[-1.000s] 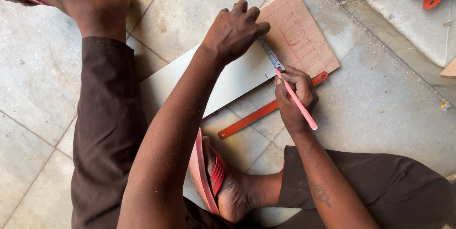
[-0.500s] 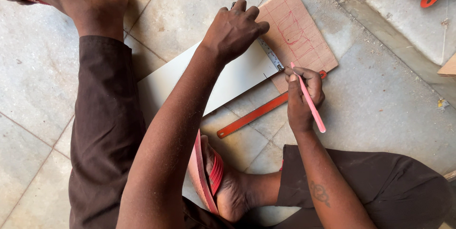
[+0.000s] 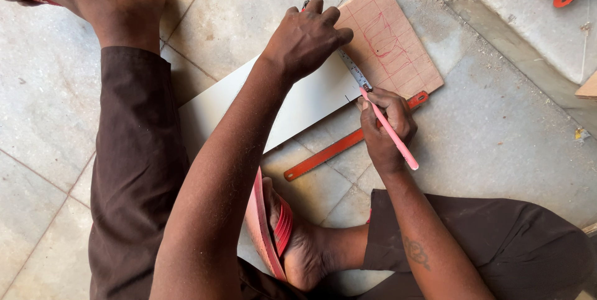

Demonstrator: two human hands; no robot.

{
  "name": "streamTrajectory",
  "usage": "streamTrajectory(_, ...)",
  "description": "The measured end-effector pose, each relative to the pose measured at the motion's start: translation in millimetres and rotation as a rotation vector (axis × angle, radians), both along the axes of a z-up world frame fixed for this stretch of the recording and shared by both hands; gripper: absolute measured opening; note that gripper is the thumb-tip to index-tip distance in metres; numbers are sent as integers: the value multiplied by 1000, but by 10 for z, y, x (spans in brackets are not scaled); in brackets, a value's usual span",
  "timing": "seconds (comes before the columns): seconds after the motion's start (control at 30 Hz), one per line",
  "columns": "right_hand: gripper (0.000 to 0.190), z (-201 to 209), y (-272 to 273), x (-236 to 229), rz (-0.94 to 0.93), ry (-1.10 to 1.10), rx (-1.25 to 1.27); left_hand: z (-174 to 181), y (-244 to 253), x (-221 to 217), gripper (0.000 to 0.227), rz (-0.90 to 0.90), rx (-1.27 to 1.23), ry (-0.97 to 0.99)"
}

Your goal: The person measures and marks a white rectangular board using a tape measure, ruler, and pencil. They then use a hand saw to cut the board along the marked line. The person also marks a smaller wooden block and saws it.

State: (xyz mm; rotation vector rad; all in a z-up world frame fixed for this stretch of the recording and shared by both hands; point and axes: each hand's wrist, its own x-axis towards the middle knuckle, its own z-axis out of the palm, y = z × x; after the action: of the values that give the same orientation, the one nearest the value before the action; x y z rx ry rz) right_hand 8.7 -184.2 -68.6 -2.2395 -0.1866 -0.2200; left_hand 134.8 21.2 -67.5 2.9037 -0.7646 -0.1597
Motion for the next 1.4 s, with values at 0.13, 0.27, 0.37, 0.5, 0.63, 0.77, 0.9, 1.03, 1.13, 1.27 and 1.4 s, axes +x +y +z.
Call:
streamTrajectory(0.13, 13, 2, 9, -6, 3, -3, 1, -14, 0, 8, 15, -12, 12, -2)
streamTrajectory(0.27, 14, -7, 4, -3, 11, -10, -17, 2, -5, 33, 16, -42, 54, 14)
streamTrajectory(0.37, 15, -3, 7, 2, 7, -9, -21, 27, -12, 57, 15, -58, 74, 40)
streamTrajectory(0.5, 15, 21, 13, 7, 15, -5, -15, 45, -25, 59, 15, -48, 91, 73)
streamTrajectory(0.63, 17, 30, 34, 9, 3, -2, -24, 43, -27, 61, 14, -53, 93, 40)
streamTrajectory(0.77, 18, 34, 34, 12, -1, 0, -28, 46, -29, 56, 14, -51, 103, 53)
streamTrajectory(0.9, 18, 39, 38, 12, 2, -6, -41, 24, -35, 60, 15, -51, 102, 40)
streamTrajectory(1.03, 18, 41, 48, 18, 4, -4, -33, 9, -36, 57, 15, -47, 103, 36)
streamTrajectory(1.13, 18, 44, 47, 22, 5, -17, -36, 17, -36, 47, 16, -43, 104, 37)
streamTrajectory(1.27, 17, 51, 39, 21, 10, 5, -23, 28, -38, 50, 16, -41, 113, 36)
streamTrajectory(1.4, 15, 58, 42, 19, 20, -20, -44, 31, -41, 53, 17, -41, 117, 44)
